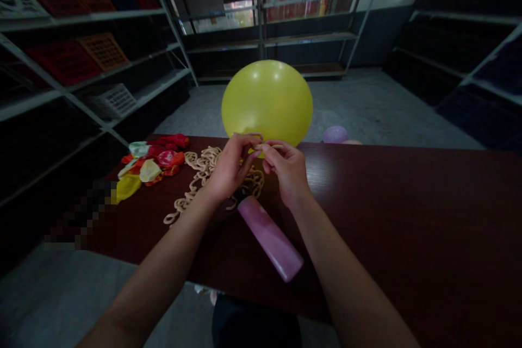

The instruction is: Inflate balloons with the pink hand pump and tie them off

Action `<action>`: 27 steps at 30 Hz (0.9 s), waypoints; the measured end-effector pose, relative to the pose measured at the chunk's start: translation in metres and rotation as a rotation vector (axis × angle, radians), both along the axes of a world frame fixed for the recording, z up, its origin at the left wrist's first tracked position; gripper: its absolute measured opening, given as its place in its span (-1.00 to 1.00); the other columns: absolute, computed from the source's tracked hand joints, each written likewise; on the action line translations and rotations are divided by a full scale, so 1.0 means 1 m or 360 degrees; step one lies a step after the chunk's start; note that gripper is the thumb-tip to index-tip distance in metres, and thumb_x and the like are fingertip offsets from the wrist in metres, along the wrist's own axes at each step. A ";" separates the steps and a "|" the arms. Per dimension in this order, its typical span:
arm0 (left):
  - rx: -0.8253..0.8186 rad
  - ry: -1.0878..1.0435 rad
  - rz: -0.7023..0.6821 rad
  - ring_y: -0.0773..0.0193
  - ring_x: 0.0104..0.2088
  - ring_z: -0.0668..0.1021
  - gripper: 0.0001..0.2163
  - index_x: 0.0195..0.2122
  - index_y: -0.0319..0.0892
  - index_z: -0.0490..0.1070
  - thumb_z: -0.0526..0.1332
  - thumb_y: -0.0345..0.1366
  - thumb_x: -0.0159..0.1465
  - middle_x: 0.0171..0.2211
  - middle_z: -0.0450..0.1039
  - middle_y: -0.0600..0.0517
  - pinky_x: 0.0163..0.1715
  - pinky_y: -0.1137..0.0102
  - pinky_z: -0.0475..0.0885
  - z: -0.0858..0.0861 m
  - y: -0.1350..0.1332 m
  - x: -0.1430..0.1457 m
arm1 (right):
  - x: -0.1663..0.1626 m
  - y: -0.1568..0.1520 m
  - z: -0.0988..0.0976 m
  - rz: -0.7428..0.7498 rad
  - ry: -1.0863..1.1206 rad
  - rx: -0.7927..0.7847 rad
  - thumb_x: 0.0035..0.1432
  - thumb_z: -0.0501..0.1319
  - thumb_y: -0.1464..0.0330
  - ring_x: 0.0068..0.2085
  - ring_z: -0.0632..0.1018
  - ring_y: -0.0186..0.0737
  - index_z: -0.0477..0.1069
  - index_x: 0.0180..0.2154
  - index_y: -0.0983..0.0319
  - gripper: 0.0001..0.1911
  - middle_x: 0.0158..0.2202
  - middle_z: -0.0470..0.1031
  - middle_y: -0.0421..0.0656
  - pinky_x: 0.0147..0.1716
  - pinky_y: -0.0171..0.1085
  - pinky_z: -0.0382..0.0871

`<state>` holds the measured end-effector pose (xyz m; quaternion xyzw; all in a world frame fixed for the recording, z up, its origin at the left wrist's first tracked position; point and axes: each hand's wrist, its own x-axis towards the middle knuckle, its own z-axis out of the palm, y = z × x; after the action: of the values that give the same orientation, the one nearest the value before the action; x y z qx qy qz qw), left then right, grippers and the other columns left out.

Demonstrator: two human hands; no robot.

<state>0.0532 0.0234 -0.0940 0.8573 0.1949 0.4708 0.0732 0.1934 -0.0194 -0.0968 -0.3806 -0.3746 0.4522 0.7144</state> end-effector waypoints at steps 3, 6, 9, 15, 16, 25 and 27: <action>0.0087 -0.0085 0.0064 0.20 -0.01 0.56 -0.85 0.01 -0.16 0.37 0.13 -0.32 0.45 -0.06 0.54 -0.11 0.02 0.24 0.46 -0.001 0.000 0.001 | -0.001 -0.001 0.000 0.0139 0.0113 -0.0025 -0.11 0.47 0.22 -0.60 0.26 -0.49 0.49 -0.40 0.19 -0.73 -0.62 0.21 -0.40 -0.61 -0.40 0.15; 0.0173 -0.0122 0.0070 0.21 -0.02 0.56 -0.84 0.01 -0.16 0.42 0.14 -0.34 0.44 -0.05 0.55 -0.10 0.03 0.23 0.47 -0.002 0.001 0.000 | -0.002 -0.002 0.000 0.0235 0.0209 -0.0053 -0.11 0.48 0.22 -0.58 0.23 -0.49 0.48 -0.40 0.18 -0.73 -0.60 0.18 -0.40 -0.60 -0.40 0.16; 0.0186 -0.0105 0.0037 0.22 -0.04 0.57 -0.81 0.02 -0.15 0.46 0.17 -0.34 0.43 -0.05 0.55 -0.09 0.02 0.23 0.48 0.000 0.002 -0.002 | -0.003 -0.002 0.000 0.0301 0.0266 -0.0066 -0.11 0.48 0.22 -0.57 0.18 -0.49 0.47 -0.43 0.18 -0.73 -0.59 0.14 -0.41 -0.59 -0.39 0.15; 0.0111 -0.0103 -0.0019 0.22 -0.05 0.58 -0.83 -0.01 -0.16 0.48 0.17 -0.35 0.43 -0.08 0.59 -0.07 0.05 0.20 0.47 0.006 0.000 -0.005 | -0.001 -0.002 -0.004 0.0336 0.0237 -0.0025 -0.08 0.48 0.21 -0.56 0.18 -0.48 0.48 -0.39 0.17 -0.72 -0.59 0.10 -0.41 -0.58 -0.39 0.15; 0.0093 -0.0097 -0.0009 0.22 -0.05 0.58 -0.83 0.00 -0.16 0.47 0.16 -0.36 0.43 -0.07 0.59 -0.07 0.05 0.20 0.46 0.005 0.000 -0.005 | -0.001 -0.001 -0.004 0.0334 0.0229 -0.0028 -0.07 0.48 0.21 -0.56 0.18 -0.48 0.47 -0.38 0.17 -0.72 -0.59 0.10 -0.41 -0.57 -0.38 0.15; 0.0171 -0.0101 0.0004 0.25 -0.06 0.59 -0.88 -0.04 -0.17 0.39 0.18 -0.35 0.43 -0.10 0.57 -0.09 -0.06 0.31 0.49 0.001 0.005 -0.004 | -0.003 -0.003 -0.002 0.0378 0.0301 -0.0078 -0.10 0.50 0.22 -0.56 0.16 -0.47 0.46 -0.44 0.17 -0.72 -0.60 0.08 -0.41 -0.57 -0.37 0.13; 0.0209 -0.0074 0.0048 0.23 -0.06 0.59 -0.90 -0.06 -0.16 0.39 0.18 -0.34 0.43 -0.09 0.57 -0.08 -0.03 0.28 0.49 0.001 0.005 -0.005 | -0.004 -0.004 -0.002 0.0379 0.0315 -0.0077 -0.11 0.51 0.23 -0.56 0.15 -0.47 0.46 -0.46 0.17 -0.72 -0.60 0.08 -0.41 -0.57 -0.37 0.12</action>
<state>0.0481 0.0286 -0.0935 0.8461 0.1746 0.5035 0.0142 0.1894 -0.0229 -0.0986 -0.3042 -0.3339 0.5780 0.6796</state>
